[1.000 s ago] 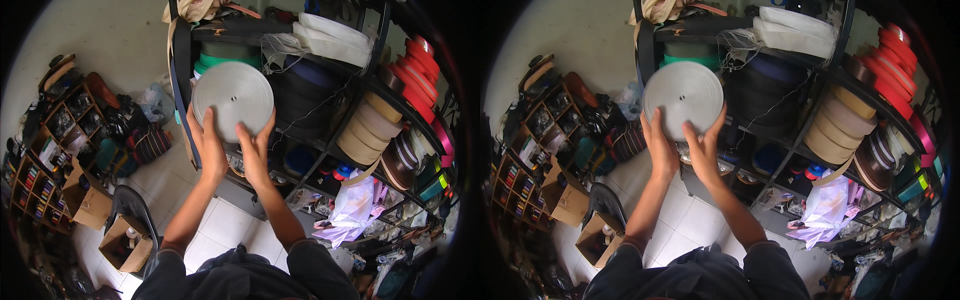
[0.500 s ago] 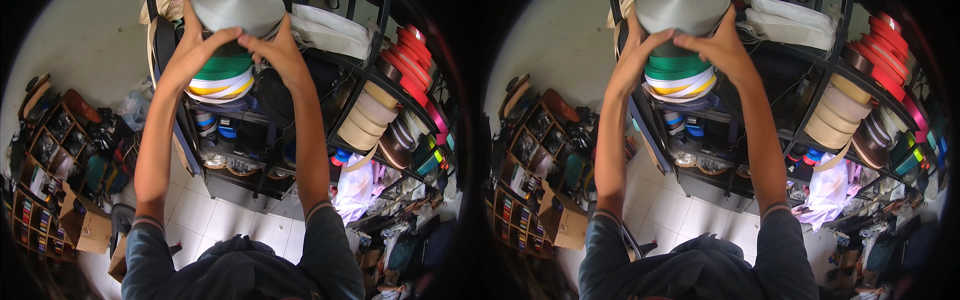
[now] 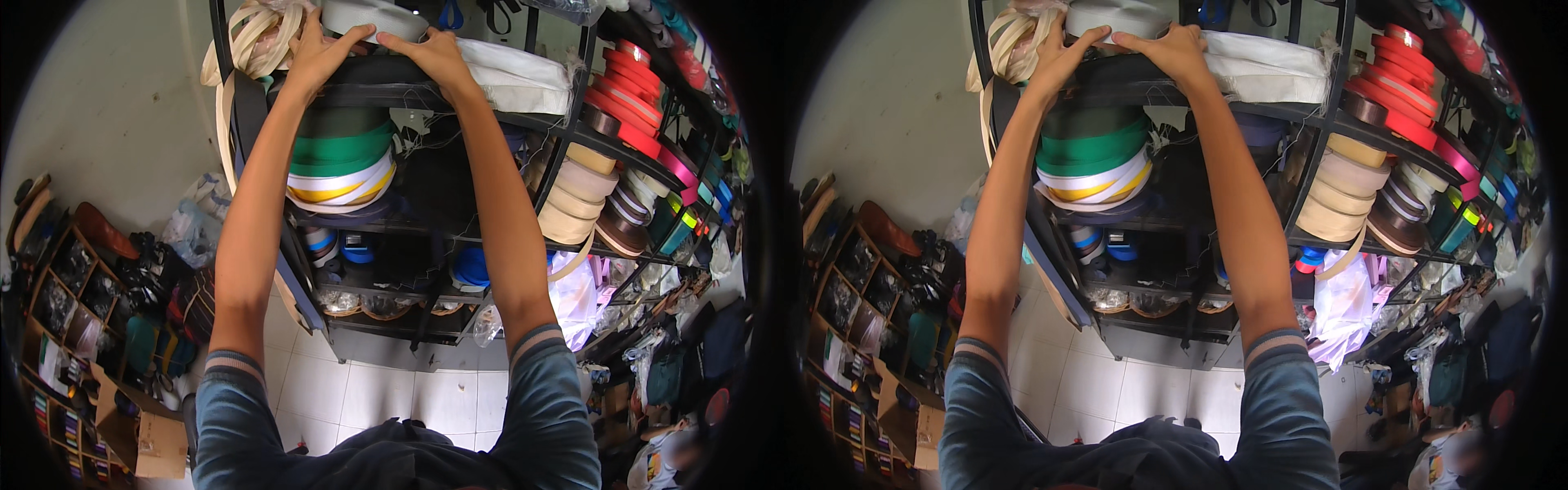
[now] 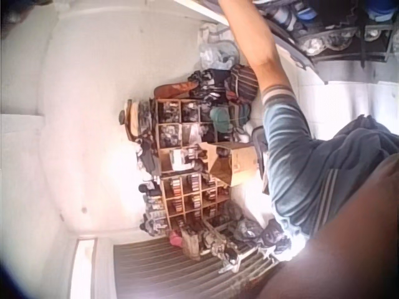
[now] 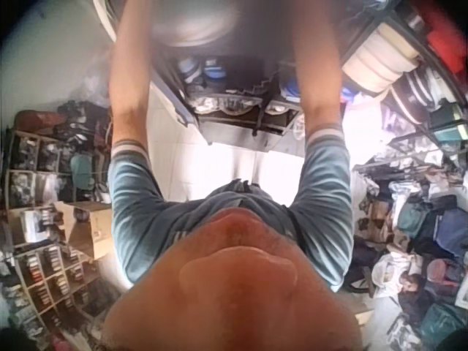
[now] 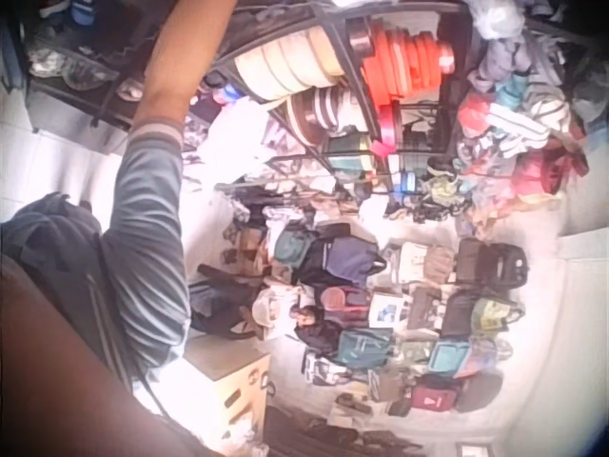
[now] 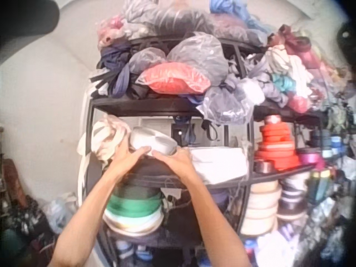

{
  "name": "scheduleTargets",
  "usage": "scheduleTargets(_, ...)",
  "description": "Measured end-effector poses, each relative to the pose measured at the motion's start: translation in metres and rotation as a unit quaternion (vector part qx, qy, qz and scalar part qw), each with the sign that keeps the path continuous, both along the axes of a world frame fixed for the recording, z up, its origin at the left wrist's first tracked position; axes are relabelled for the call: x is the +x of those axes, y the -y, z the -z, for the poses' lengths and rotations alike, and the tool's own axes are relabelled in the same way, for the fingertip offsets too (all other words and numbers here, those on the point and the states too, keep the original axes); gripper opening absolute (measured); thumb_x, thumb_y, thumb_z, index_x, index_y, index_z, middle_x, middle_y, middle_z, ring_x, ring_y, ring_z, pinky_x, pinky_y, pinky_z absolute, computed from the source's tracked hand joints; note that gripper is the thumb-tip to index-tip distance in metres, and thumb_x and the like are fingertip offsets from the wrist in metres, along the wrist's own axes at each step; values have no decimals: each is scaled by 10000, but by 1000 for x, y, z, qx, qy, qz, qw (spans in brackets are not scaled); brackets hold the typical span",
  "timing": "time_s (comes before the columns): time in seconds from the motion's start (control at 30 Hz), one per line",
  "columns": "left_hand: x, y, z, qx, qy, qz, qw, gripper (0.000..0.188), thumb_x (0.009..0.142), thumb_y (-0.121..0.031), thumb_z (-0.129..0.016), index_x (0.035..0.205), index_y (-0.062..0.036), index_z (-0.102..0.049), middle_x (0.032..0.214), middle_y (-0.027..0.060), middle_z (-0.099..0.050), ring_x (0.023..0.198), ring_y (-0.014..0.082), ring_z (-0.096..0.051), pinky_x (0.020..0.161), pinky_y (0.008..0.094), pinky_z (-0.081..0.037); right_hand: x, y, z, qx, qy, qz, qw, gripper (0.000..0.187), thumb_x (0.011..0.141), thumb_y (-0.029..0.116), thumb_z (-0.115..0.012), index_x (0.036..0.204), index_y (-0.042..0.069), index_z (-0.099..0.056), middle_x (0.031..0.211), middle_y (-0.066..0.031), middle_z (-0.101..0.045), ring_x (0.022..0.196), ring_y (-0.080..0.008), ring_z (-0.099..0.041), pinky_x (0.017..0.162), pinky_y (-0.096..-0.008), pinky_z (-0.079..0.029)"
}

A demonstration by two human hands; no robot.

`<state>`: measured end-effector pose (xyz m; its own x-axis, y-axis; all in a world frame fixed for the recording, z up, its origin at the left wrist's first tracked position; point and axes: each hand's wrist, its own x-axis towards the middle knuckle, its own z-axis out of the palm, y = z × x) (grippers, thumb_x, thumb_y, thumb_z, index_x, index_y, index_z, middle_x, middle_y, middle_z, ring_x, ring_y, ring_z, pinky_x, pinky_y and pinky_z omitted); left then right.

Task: The person organizes various textile goods, including rolls of fabric and round pads, by taking them from cardboard boxes and placing them onto metal storage shelves.

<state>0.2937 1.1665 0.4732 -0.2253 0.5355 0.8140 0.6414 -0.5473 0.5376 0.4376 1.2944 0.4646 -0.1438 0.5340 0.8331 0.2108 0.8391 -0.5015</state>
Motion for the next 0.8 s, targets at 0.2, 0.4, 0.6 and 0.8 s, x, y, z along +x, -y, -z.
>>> scheduleTargets(0.2, -40, -60, 18, -111, -60, -134, 983, 892, 731, -630, -580, 1190, 133, -523, 1148, 284, -578, 1061, 320, -577, 921, 363, -416, -2, -3, 9, 38, 129, 155, 979, 999, 583, 651, -750, 1152, -145, -546, 1104, -297, -596, 1140, -382, -505, 963, -425, -400)
scheduleTargets(0.4, -27, -53, 23, -77, -84, -208, 971, 759, 783, -610, -529, 1080, 83, -608, 1015, 282, -632, 990, 383, -603, 891, 377, -428, -5, 14, 18, 23, 68, 194, 978, 877, 662, 590, -719, 1134, -129, -551, 1030, -290, -618, 1106, -412, -489, 913, -447, -427)
scheduleTargets(0.6, -27, -45, 36, 115, -57, -159, 979, 567, 822, -466, -588, 1148, -2, -589, 1001, 215, -655, 943, 317, -635, 848, 356, -451, -2, 40, 52, 177, 29, 200, 963, 626, 794, 375, -672, 1176, -101, -531, 1057, -268, -617, 1092, -411, -506, 913, -440, -432)
scheduleTargets(0.8, -5, 59, 136, 160, -29, -74, 984, 297, 829, -105, -653, 1112, -23, -619, 1096, 118, -635, 1071, 204, -560, 947, 310, -396, 3, 116, 132, 245, -19, 51, 968, 413, 826, 93, -636, 1219, 6, -545, 1187, -196, -573, 1127, -354, -521, 969, -397, -397)
